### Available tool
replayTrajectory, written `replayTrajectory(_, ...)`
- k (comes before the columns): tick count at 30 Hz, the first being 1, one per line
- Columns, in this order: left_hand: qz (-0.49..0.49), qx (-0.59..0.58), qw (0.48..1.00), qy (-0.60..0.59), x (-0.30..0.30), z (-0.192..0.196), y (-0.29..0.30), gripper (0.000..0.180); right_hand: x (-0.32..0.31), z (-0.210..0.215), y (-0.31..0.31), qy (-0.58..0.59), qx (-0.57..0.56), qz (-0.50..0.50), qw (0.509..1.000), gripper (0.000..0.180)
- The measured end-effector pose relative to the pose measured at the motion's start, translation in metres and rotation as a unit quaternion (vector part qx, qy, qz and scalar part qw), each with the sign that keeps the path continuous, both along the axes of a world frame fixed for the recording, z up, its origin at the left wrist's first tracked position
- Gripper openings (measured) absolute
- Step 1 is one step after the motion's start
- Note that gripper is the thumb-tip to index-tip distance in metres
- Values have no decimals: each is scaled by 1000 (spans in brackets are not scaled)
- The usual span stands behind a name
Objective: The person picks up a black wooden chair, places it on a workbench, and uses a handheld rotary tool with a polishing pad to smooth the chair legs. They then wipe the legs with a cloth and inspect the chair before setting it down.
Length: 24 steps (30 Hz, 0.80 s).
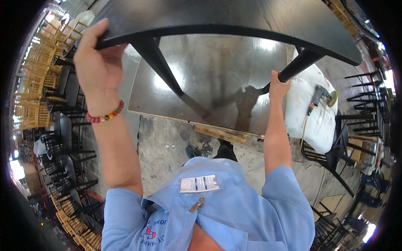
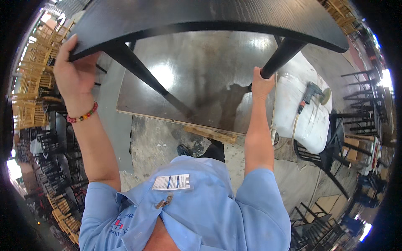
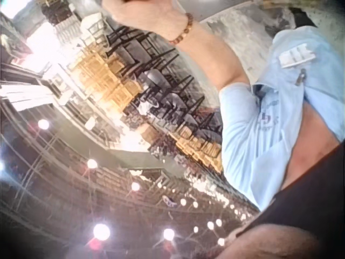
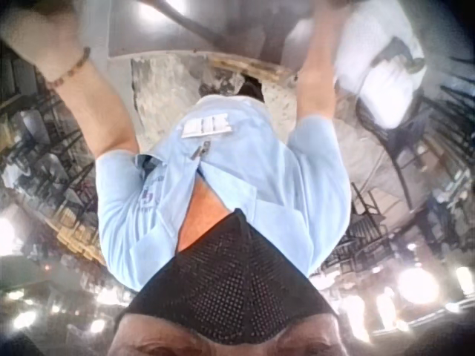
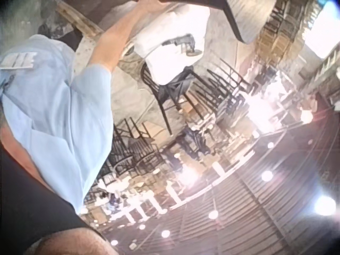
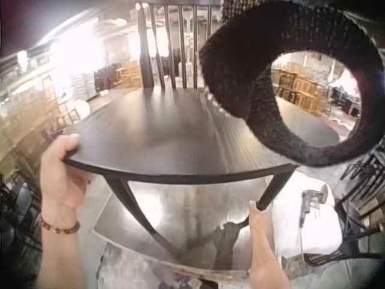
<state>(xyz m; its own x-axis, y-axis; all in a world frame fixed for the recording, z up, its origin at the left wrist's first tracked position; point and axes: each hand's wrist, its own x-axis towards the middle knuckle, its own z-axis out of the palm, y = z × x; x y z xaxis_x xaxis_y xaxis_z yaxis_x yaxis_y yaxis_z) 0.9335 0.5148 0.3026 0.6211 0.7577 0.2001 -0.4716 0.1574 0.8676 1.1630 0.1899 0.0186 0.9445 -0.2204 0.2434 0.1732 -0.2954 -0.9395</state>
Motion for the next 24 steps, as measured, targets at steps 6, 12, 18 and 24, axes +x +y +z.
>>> replayTrajectory(6,-16,5,1000,-9,61,0,42,15,90,-27,33,12,12,106,994,21)
replayTrajectory(12,40,12,999,18,122,4,39,20,171,-34,67,20,7,152,988,20)
replayTrajectory(18,69,24,997,11,147,4,25,21,218,-41,72,-4,-15,152,988,20)
replayTrajectory(24,74,11,997,1,145,0,17,21,234,-43,77,3,-4,177,984,20)
